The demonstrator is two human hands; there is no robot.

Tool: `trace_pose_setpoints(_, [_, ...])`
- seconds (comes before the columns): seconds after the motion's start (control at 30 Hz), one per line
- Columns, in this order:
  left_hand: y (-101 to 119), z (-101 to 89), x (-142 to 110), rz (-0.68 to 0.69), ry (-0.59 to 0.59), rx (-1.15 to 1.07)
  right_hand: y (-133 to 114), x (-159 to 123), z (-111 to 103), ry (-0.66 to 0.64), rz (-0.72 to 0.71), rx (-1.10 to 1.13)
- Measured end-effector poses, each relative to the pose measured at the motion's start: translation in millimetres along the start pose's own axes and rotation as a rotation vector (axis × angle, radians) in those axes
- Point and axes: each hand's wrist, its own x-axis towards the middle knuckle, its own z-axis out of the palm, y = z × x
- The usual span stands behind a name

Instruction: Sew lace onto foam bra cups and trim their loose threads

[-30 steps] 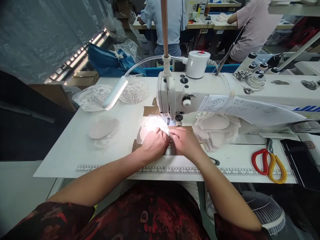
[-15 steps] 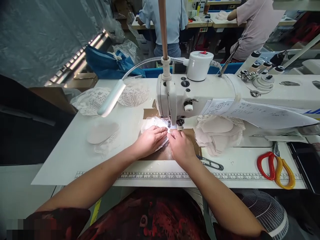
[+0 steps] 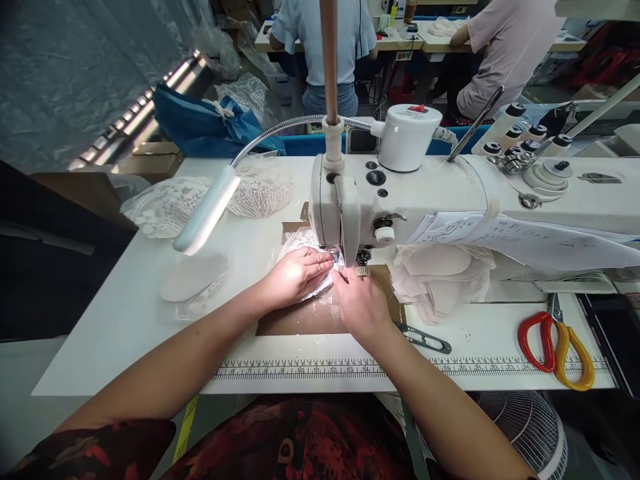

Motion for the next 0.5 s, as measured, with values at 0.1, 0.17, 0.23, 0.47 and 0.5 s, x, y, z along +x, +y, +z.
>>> trace_pose_setpoints(0.1, [0, 1.1, 2, -0.047, -0.005, 0.014, 1, -1, 0, -0.002, 0.000, 0.001])
trace_pose_setpoints(0.17, [1, 1.1, 3, -0.097, -0.026, 0.039, 1, -2, 0, -0.005, 0.000, 0.009])
trace_pose_setpoints(0.23, [3, 0.7, 2, -0.149, -0.054, 0.068, 2, -3, -1, 0.001, -0.006, 0.021])
trace_pose_setpoints(0.47, [12, -3.5, 1, -0.310, -0.114, 0.186, 7, -6, 6, 0.151, -0.047, 0.094])
trace_pose_setpoints(0.5, [13, -5.9, 1, -0.331, -0.121, 0.192, 8, -7, 8, 0.188, -0.059, 0.120])
